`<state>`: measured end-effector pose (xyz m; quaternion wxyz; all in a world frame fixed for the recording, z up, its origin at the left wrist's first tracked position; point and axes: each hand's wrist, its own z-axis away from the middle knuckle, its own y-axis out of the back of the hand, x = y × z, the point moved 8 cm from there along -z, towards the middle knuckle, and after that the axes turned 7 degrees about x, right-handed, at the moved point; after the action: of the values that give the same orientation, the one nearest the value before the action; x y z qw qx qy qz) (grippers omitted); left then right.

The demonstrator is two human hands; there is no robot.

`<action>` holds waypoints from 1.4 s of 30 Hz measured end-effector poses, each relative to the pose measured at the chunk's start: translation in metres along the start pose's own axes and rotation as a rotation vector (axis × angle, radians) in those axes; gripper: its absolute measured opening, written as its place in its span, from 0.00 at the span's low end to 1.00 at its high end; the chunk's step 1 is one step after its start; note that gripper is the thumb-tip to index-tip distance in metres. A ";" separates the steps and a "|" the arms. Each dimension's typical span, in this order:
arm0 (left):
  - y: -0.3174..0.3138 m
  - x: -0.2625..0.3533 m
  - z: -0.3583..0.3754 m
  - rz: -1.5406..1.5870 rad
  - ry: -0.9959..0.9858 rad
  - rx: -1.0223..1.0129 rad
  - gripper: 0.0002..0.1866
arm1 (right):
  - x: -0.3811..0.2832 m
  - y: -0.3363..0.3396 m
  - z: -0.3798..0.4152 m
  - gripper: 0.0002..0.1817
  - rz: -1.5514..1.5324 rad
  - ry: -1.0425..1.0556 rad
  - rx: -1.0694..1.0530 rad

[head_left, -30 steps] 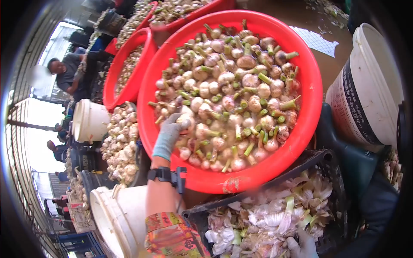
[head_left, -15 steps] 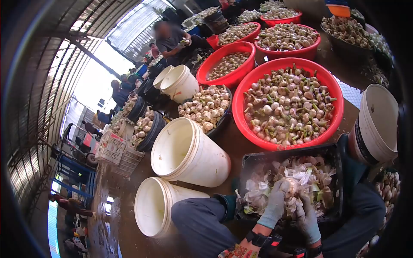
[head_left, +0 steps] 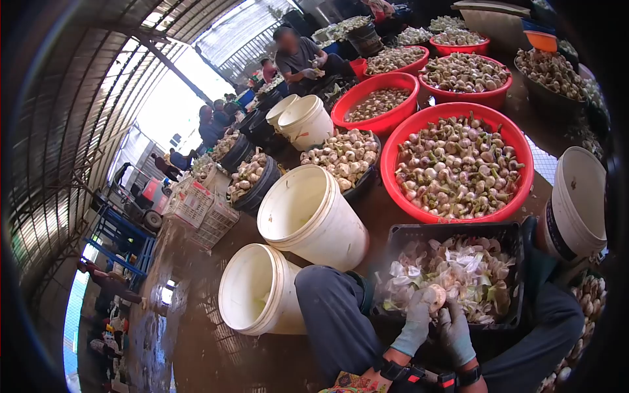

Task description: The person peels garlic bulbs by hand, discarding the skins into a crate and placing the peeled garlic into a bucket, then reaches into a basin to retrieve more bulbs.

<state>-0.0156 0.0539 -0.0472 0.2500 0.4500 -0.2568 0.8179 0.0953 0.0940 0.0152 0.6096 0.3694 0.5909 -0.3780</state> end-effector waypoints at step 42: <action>-0.015 -0.001 -0.008 -0.345 -0.161 -0.176 0.29 | 0.014 0.044 -0.012 0.15 0.439 0.105 0.187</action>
<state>-0.0109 0.0701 -0.0490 0.4032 0.5275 -0.2655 0.6991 0.1295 0.1242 0.0007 0.6088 0.5630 0.4896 -0.2696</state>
